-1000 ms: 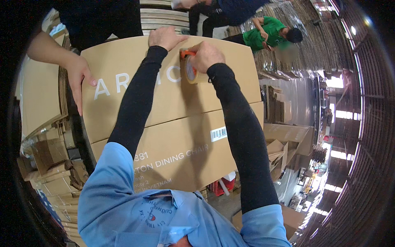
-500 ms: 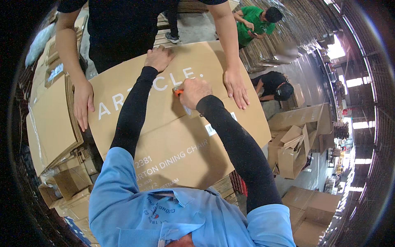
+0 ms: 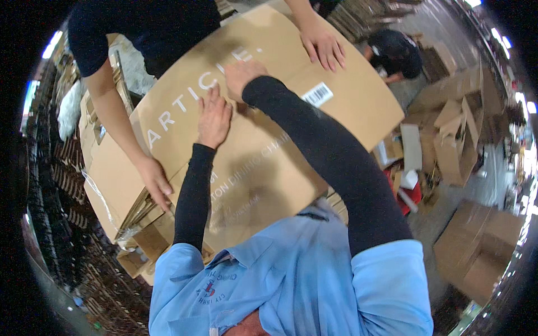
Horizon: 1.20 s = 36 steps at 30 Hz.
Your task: The person places a dining chair into a cardboard box, folds the flaps, and seals the box using a handheld tape dispenser. The person then moves the sealed box and prepares the tape dispenser for the next item.
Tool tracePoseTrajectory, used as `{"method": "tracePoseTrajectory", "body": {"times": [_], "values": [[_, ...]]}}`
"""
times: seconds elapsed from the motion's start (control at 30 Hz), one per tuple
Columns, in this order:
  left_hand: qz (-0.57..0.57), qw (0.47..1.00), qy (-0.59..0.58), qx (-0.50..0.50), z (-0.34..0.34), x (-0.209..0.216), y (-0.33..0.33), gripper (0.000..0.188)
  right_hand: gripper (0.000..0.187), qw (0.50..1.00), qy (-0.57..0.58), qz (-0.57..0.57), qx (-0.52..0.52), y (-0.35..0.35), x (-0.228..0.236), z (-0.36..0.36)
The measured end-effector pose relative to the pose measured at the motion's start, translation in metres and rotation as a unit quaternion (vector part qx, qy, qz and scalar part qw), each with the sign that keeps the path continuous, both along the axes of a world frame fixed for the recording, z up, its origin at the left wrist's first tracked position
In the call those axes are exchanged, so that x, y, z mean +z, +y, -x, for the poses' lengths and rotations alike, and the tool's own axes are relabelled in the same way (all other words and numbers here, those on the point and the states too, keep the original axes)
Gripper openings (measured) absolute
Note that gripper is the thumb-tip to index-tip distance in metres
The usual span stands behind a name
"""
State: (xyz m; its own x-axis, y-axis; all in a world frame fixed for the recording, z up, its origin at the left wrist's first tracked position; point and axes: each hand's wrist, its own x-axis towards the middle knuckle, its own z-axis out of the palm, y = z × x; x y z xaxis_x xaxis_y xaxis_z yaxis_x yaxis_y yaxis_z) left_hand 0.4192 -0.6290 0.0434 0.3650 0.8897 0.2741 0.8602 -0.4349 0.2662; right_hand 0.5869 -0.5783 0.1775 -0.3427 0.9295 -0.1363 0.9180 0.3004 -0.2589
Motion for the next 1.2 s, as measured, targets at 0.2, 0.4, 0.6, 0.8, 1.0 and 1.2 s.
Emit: {"method": "tracePoseTrajectory", "body": {"times": [0.2, 0.4, 0.6, 0.8, 1.0, 1.2], "values": [[-0.001, 0.996, -0.079, -0.049, 0.005, 0.009, -0.002, 0.029, 0.025, 0.999, -0.035, 0.026, 0.001, -0.064, 0.017, -0.030], [0.027, 0.968, 0.092, -0.231, -0.057, 0.026, -0.037, 0.051, 0.017, 1.000, -0.010, 0.001, -0.017, -0.147, 0.012, -0.078], [0.037, 0.923, 0.115, -0.364, -0.104, 0.030, -0.093, 0.062, 0.025, 0.999, -0.026, -0.023, -0.010, -0.232, 0.010, -0.122], [0.057, 0.903, 0.124, -0.407, -0.130, 0.045, -0.139, 0.073, 0.016, 0.997, -0.023, -0.065, -0.042, -0.303, 0.000, -0.144], [0.094, 0.864, 0.072, -0.490, -0.143, 0.052, -0.184, 0.058, 0.018, 0.995, 0.003, -0.061, -0.081, -0.361, -0.003, -0.166], [0.043, 0.847, 0.177, -0.500, -0.153, 0.064, -0.216, 0.036, 0.029, 0.996, -0.027, 0.019, -0.081, -0.408, 0.008, -0.185]]}}
